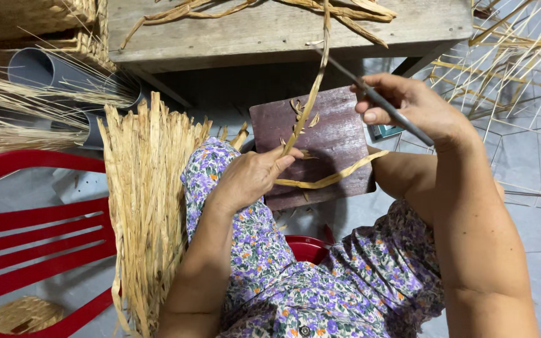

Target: The person sits on a red plastic chair and trims dried palm leaf strips with scissors, cutting off edges and small sections over a small wooden block. They place trimmed pieces aside, pick new strips from a pile beside them, and occasionally reach into a container to store cut pieces.

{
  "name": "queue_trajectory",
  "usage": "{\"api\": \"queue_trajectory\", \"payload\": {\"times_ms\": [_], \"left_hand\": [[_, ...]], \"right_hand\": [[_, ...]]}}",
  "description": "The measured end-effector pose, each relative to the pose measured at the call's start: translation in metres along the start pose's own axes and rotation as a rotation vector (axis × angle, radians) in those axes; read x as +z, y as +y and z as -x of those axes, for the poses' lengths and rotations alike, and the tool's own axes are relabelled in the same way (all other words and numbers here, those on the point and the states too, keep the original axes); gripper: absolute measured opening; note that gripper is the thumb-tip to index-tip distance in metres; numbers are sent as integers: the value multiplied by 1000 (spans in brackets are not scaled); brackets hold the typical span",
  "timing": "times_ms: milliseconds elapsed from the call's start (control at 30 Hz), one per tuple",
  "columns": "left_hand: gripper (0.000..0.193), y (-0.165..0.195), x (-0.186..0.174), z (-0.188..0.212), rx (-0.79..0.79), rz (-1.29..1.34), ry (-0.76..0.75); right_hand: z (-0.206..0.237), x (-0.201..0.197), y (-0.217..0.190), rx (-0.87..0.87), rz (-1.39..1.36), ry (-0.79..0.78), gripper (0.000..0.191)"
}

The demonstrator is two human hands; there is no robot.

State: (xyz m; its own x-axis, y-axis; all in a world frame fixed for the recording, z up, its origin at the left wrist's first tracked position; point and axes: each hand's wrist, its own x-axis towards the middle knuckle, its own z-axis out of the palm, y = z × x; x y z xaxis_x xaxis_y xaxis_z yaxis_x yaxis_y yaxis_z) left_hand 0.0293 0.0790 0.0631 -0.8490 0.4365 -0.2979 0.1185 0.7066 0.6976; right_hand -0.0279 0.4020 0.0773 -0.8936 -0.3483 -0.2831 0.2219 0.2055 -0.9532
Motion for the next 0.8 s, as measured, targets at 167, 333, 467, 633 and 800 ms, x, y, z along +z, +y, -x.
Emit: {"api": "queue_trajectory", "payload": {"times_ms": [167, 333, 467, 633, 800], "left_hand": [[39, -2, 5, 1, 81, -45, 38], [39, -7, 8, 1, 89, -57, 48], [43, -16, 10, 0, 102, 46, 21], [53, -36, 7, -4, 221, 771, 214], [51, -54, -2, -6, 407, 1223, 548]], "right_hand": [[7, -8, -6, -44, 22, 37, 59], [15, -15, -7, 53, 134, 85, 47], [14, -7, -8, 103, -16, 133, 42], [4, 47, 6, 238, -182, 231, 45], [-19, 121, 47, -177, 32, -260, 45]]}}
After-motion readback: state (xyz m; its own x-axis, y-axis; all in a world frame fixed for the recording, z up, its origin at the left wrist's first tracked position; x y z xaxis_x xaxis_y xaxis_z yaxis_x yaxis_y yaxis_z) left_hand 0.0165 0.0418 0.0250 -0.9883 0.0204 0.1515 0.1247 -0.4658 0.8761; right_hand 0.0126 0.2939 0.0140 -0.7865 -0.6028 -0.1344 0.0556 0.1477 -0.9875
